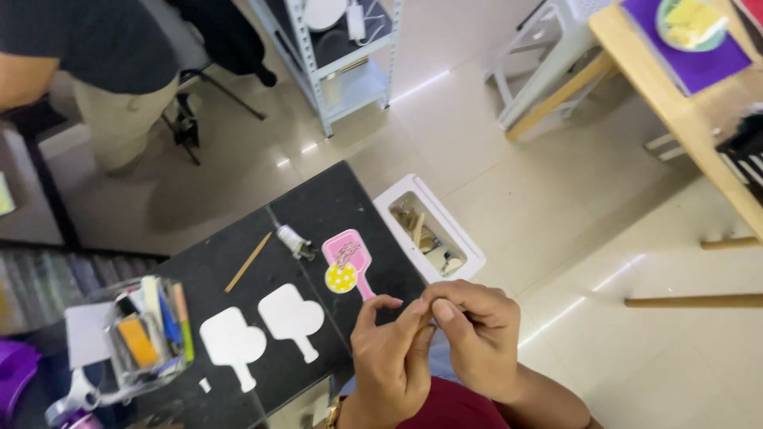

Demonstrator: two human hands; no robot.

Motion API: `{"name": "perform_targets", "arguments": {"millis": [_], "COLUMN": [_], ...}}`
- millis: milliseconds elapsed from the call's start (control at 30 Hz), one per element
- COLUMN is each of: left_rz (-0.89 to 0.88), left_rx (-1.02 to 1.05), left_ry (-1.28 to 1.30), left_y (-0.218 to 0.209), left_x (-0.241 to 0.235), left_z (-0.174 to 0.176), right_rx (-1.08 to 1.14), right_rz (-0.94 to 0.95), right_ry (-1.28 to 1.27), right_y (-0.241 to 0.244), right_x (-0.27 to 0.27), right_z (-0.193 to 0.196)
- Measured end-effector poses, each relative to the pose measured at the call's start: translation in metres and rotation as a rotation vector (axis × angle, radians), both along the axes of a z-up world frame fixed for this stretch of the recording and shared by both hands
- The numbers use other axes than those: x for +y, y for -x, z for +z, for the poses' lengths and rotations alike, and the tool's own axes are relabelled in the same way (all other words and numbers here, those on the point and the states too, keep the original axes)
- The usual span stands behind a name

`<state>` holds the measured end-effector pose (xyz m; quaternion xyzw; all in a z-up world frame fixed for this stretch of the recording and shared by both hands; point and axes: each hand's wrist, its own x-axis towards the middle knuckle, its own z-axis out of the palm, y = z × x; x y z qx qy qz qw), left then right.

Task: Assembling birthday signs by gluing wooden sticks to paper cutouts.

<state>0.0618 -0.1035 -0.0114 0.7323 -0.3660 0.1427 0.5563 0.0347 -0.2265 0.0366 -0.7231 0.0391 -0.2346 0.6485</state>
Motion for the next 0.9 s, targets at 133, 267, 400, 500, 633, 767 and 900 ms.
{"name": "perform_targets", "arguments": {"millis": [133,267,400,500,633,767,900], "left_rz": [-0.04,-0.003,-0.066,-0.057,-0.15,-0.256,-0.379], "left_rx": [-0.047,0.015,-0.019,0.006,0.005,0.04,0.1], "left_ry": [0.039,0.067,0.08,0.107,0.053,0.047,-0.018], "left_y": [-0.003,0.001,-0.001,0.002,0.002,-0.008,-0.025], "left_x": [-0.032,-0.057,-0.083,-0.101,-0.12,-0.141,-0.159], "left_z": [-0.007,-0.019,-0.024,-0.027,-0.022,-0.02,0.007], "right_rx": [-0.049,0.016,0.03,-0.016,-0.04,-0.086,-0.15], "right_rz": [-0.065,-0.149,-0.251,-0.346,-0.35,-0.369,-0.355], "right_ry": [-0.028,-0.077,-0.119,-0.168,-0.198,-0.406,-0.442], "right_y": [0.005,0.013,0.022,0.028,0.029,0.029,0.014], "right_x": [-0.023,-0.038,-0.064,-0.074,-0.091,-0.106,-0.123], "right_z": [-0.011,-0.031,-0.052,-0.063,-0.054,-0.054,-0.033]}}
